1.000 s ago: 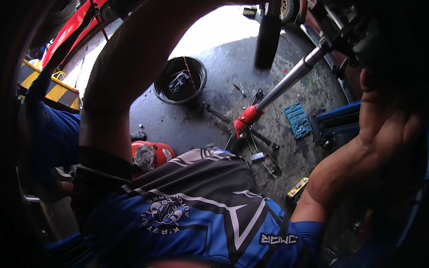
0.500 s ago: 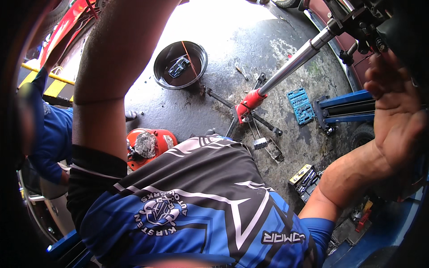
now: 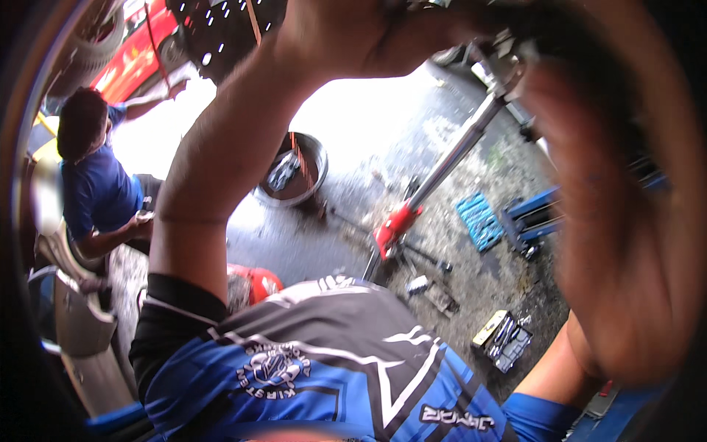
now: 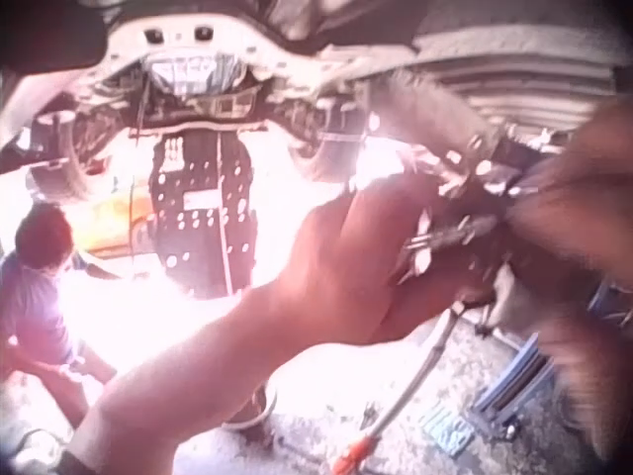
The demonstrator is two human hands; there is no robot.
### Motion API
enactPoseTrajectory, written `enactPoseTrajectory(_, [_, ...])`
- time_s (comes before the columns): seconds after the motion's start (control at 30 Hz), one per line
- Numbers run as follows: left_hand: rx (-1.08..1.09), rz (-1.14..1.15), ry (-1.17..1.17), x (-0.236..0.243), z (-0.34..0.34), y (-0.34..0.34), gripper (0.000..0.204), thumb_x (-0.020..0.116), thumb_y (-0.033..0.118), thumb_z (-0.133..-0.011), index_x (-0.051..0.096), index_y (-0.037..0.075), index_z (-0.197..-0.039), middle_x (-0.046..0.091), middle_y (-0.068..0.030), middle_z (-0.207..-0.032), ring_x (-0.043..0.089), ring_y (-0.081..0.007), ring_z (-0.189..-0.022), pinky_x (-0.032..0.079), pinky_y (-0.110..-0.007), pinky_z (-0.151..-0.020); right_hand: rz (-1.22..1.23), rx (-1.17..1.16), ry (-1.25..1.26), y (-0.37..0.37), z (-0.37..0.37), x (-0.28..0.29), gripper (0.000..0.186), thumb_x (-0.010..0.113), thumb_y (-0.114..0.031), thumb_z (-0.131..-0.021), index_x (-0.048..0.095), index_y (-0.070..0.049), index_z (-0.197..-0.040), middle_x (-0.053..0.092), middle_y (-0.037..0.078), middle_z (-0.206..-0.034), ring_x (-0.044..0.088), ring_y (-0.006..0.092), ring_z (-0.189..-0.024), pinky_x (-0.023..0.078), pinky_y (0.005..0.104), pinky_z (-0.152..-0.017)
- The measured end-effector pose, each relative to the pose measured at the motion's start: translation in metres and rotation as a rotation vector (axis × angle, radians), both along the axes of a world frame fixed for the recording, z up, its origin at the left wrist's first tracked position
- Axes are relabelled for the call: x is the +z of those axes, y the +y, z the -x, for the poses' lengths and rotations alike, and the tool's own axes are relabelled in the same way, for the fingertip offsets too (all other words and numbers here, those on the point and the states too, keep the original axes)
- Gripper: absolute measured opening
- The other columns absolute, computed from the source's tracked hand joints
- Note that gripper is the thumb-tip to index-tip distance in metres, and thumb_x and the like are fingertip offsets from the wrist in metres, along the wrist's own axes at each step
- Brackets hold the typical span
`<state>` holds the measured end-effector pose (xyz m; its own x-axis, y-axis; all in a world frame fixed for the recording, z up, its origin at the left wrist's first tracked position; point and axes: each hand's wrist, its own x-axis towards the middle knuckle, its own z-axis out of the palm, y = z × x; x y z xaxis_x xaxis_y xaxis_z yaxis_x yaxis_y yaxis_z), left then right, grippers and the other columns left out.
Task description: Manually repairing or installing automotive components under a vehicle on a lift.
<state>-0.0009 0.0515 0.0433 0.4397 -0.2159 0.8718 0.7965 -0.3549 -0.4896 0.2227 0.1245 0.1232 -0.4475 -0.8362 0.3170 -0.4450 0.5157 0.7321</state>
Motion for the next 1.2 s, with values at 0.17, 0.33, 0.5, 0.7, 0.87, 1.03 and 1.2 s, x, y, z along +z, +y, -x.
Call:
enactPoseTrajectory(0.17, [0.335,0.043,0.025,0.0,0.0,-0.029,0.068,0.085,0.027,-0.071,0.047,-0.003,-0.119,0.065,-0.0105,-0.083,0.065,-0.0286,-0.064,0.053,-0.035,-0.055,0.219,-0.307,-0.006,-0.026,0.021,0.026,0.024,0.063,-0.018,-0.087,0.063,0.004,-0.098,0.062,0.02,-0.103,0.063,0.0287,-0.083,0.048,0.039,-0.073])
enactPoseTrajectory(0.33, [0.0,0.111,0.091,0.004,0.021,-0.012,0.099,0.081,0.046,-0.074,0.029,-0.008,-0.138,0.064,-0.0113,-0.088,0.064,-0.0231,-0.065,0.051,-0.035,-0.054,0.31,-0.639,-0.301,-0.047,0.025,0.044,0.014,0.065,-0.009,-0.083,0.063,0.002,-0.092,0.066,0.015,-0.087,0.065,0.0248,-0.072,0.05,0.0376,-0.062])
enactPoseTrajectory(0.5, [0.168,0.206,-0.102,0.011,-0.008,-0.031,0.096,0.07,0.063,-0.074,0.042,-0.011,-0.127,0.066,-0.0156,-0.089,0.069,-0.0272,-0.065,0.057,-0.034,-0.054,0.288,-0.543,-0.224,-0.003,0.044,0.025,0.017,0.06,-0.013,-0.089,0.063,-0.002,-0.101,0.06,0.019,-0.101,0.061,0.0358,-0.092,0.048,0.0433,-0.08])
enactPoseTrajectory(0.7, [0.248,0.078,0.008,0.011,-0.001,-0.037,0.101,0.068,0.063,-0.076,0.032,-0.009,-0.136,0.065,-0.0122,-0.077,0.068,-0.0242,-0.064,0.052,-0.032,-0.052,0.274,-0.522,-0.281,-0.016,0.045,0.024,0.015,0.057,-0.014,-0.092,0.062,-0.004,-0.103,0.058,0.017,-0.108,0.058,0.0359,-0.103,0.046,0.045,-0.088])
enactPoseTrajectory(0.87, [-0.122,0.5,-0.614,0.001,-0.032,-0.042,0.075,0.059,0.047,-0.091,0.032,-0.009,-0.132,0.065,-0.0141,-0.071,0.068,-0.0349,-0.066,0.052,-0.043,-0.057,0.205,-0.417,-0.143,-0.011,0.051,0.018,0.013,0.06,-0.012,-0.089,0.062,-0.003,-0.1,0.058,0.016,-0.109,0.056,0.0355,-0.108,0.045,0.0454,-0.094])
enactPoseTrajectory(1.03, [0.15,0.539,-0.647,0.006,-0.03,-0.05,0.053,0.051,0.037,-0.098,0.036,0.004,-0.136,0.066,-0.0135,-0.076,0.068,-0.0263,-0.08,0.051,-0.036,-0.068,0.304,-0.426,-0.11,-0.017,0.054,0.019,0.016,0.064,-0.01,-0.085,0.062,-0.003,-0.1,0.058,0.015,-0.106,0.055,0.0341,-0.108,0.045,0.0445,-0.095])
enactPoseTrajectory(1.2, [-0.595,0.853,-1.216,0.021,-0.062,-0.049,0.051,0.038,0.045,-0.103,0.042,0.005,-0.135,0.06,-0.0104,-0.098,0.06,-0.0117,-0.077,0.048,-0.024,-0.064,0.336,-0.359,-0.102,-0.014,0.046,0.019,0.007,0.059,-0.004,-0.084,0.065,-0.001,-0.083,0.061,0.014,-0.09,0.06,0.0302,-0.093,0.048,0.0425,-0.087])
